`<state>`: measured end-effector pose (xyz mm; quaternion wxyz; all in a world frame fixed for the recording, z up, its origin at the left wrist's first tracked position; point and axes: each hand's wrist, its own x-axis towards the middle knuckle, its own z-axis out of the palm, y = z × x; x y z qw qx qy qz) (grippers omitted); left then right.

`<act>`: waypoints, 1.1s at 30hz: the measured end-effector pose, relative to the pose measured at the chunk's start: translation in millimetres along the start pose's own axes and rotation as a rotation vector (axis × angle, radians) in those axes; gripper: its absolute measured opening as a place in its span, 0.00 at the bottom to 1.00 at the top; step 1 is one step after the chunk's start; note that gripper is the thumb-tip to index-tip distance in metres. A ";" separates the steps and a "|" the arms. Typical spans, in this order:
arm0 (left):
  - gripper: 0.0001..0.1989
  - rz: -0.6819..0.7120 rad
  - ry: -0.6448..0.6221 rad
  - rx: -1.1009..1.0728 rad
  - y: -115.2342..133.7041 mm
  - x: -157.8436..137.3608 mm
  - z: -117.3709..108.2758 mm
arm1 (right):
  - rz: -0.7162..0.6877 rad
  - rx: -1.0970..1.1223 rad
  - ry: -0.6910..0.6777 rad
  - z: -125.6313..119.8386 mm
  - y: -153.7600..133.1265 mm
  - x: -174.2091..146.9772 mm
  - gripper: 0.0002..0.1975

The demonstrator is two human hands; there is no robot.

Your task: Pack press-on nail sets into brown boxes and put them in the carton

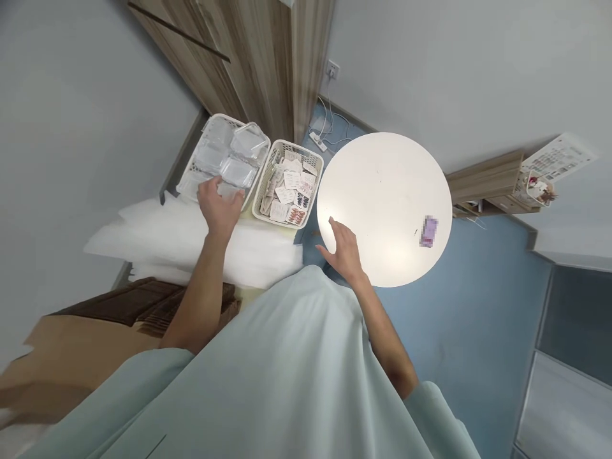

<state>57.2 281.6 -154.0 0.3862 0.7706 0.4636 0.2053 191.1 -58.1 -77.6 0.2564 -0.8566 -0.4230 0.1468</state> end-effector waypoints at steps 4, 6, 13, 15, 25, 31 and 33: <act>0.36 0.022 -0.017 0.072 -7.8 27.8 3.8 | 0.027 0.000 0.003 0.2 -12.0 0.8 0.40; 0.36 0.021 -0.043 0.098 -8.8 33.5 7.8 | 0.042 0.002 0.011 -1.2 -14.3 -0.5 0.40; 0.39 -0.015 -0.042 0.142 -7.5 38.7 14.7 | 0.077 0.004 0.059 -4.3 -14.0 -10.4 0.39; 0.40 -0.005 -0.021 0.161 -2.9 37.3 15.1 | 0.075 0.009 0.066 -4.1 -13.9 -12.2 0.39; 0.46 0.163 -0.031 0.064 64.6 -46.2 37.0 | -0.010 0.143 0.105 -11.6 -7.9 5.8 0.36; 0.45 0.294 -0.194 -0.033 119.0 -135.7 64.7 | 0.141 0.437 0.193 -28.8 7.6 12.5 0.36; 0.45 0.292 -0.262 -0.066 134.7 -158.6 73.8 | 0.239 0.545 0.213 -34.4 17.1 8.5 0.32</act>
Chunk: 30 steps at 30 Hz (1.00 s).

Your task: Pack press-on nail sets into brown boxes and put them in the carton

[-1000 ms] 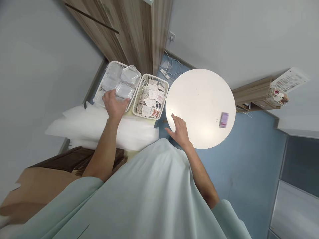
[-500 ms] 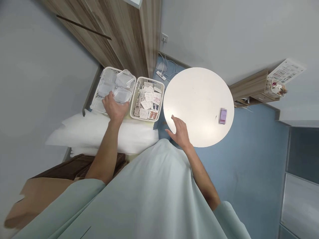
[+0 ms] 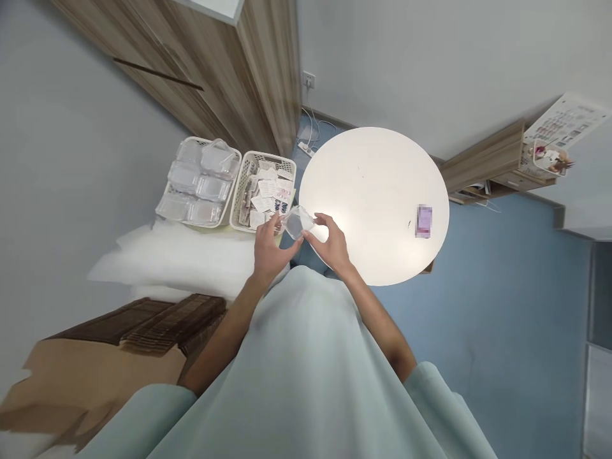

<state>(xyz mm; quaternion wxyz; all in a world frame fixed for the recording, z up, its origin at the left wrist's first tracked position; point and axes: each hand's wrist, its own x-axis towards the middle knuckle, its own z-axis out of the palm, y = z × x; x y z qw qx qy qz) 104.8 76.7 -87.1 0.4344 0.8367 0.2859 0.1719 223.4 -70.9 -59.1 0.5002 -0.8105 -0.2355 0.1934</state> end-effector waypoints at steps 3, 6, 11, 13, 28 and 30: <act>0.46 -0.021 -0.093 -0.077 24.2 -13.1 20.2 | 0.124 0.130 0.036 -17.7 14.1 -4.8 0.27; 0.50 -0.068 -0.155 -0.130 41.4 -19.4 38.6 | 0.221 0.264 0.042 -38.0 33.7 -12.5 0.27; 0.55 -0.216 -0.296 -0.369 57.0 -19.6 60.9 | 0.383 0.519 0.003 -78.4 69.5 -24.0 0.26; 0.53 -0.303 -0.385 -0.520 60.7 -16.3 65.2 | 0.451 0.600 -0.068 -93.8 81.6 -27.9 0.26; 0.51 -0.396 -0.574 -0.564 77.9 -21.7 98.9 | 0.411 0.620 -0.321 -136.7 107.3 -53.5 0.32; 0.51 -0.401 -0.569 -0.542 77.5 -22.9 99.9 | 0.334 0.532 -0.331 -141.2 104.6 -56.0 0.38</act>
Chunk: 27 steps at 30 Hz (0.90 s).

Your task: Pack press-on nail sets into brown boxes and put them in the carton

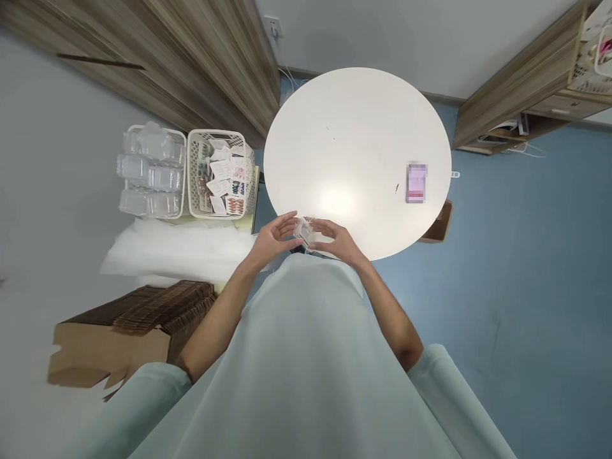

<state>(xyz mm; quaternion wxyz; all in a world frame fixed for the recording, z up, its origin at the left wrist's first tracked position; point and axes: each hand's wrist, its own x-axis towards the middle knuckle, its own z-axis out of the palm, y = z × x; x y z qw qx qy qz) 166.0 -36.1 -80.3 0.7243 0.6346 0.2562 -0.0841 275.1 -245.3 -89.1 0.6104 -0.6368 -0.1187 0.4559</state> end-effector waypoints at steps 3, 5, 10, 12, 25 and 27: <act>0.50 -0.015 -0.008 0.018 0.2 -1.4 0.3 | -0.031 -0.132 0.005 1.6 -4.7 -7.0 0.41; 0.50 -0.021 -0.018 0.018 1.4 -2.9 0.1 | -0.028 -0.189 0.011 3.7 -6.5 -10.7 0.39; 0.50 -0.040 -0.049 0.036 3.8 -7.1 0.2 | 0.005 -0.185 0.007 5.7 -5.2 -16.1 0.35; 0.50 -0.042 -0.060 0.035 3.1 -8.8 0.6 | 0.016 -0.169 0.003 5.4 -4.5 -18.0 0.34; 0.47 -0.025 -0.134 -0.127 -2.2 -22.1 -13.2 | 0.007 0.009 -0.060 -0.2 -7.5 -21.2 0.30; 0.48 -0.005 -0.120 -0.131 -3.1 -23.7 -15.4 | -0.028 0.021 -0.030 0.1 -7.6 -18.8 0.28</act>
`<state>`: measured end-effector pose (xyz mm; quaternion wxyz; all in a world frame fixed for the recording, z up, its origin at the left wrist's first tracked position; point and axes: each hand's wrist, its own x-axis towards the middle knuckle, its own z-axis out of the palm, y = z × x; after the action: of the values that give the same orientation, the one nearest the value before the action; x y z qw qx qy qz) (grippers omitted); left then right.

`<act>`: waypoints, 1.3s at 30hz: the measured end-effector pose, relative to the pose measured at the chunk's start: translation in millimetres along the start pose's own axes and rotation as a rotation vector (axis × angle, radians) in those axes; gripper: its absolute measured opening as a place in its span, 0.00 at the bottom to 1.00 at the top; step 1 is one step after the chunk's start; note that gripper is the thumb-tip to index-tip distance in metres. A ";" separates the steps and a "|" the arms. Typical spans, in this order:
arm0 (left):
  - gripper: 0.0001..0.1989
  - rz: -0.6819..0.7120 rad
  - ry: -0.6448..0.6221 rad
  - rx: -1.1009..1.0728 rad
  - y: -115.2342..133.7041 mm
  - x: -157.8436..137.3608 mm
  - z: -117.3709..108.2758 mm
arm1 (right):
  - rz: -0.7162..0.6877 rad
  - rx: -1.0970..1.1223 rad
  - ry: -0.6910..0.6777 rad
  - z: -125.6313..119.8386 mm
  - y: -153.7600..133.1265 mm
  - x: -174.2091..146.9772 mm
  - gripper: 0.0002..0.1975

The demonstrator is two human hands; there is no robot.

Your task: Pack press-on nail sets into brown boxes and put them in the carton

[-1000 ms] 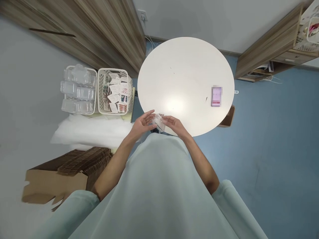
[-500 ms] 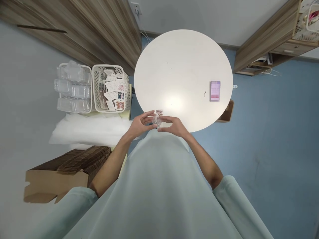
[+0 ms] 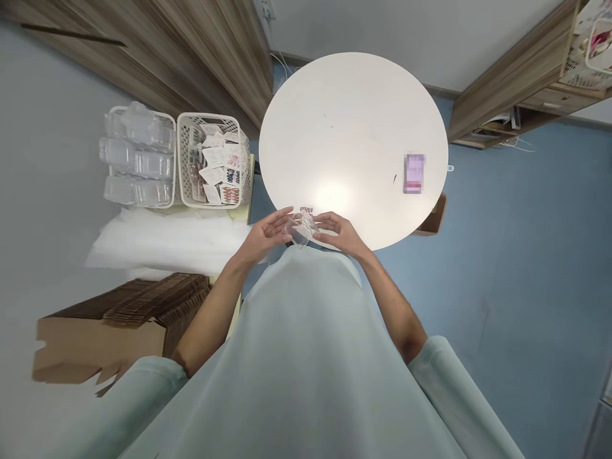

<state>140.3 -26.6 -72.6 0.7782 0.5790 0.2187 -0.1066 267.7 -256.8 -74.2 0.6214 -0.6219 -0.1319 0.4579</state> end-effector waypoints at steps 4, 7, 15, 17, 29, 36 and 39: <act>0.49 0.012 -0.014 0.017 -1.6 -4.8 -4.9 | -0.032 -0.026 0.098 5.2 0.0 7.7 0.28; 0.50 0.011 -0.047 0.017 -2.2 -9.0 -8.4 | -0.054 -0.049 0.155 9.9 1.1 15.7 0.27; 0.50 0.004 -0.105 -0.019 -1.3 -17.2 -13.4 | -0.066 -0.062 0.196 11.5 -0.8 33.7 0.29; 0.51 -0.005 -0.116 -0.021 -1.6 -18.2 -14.3 | -0.063 -0.076 0.194 11.5 -2.5 36.6 0.29; 0.44 -0.076 0.065 -0.153 -12.4 -17.0 -11.6 | -0.156 -0.146 0.072 25.3 -1.8 51.5 0.27; 0.36 -0.044 0.208 -0.178 -18.4 -18.8 -24.7 | -0.151 -0.212 0.038 34.2 6.1 69.4 0.28; 0.34 -0.046 0.302 -0.204 -23.4 -24.2 -35.8 | -0.140 -0.352 0.121 24.1 23.1 85.5 0.28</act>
<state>101.3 -2.0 -89.8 0.7886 0.5013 0.3559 -0.0133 287.3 -182.8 -124.9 0.5403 -0.7366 -0.2153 0.3452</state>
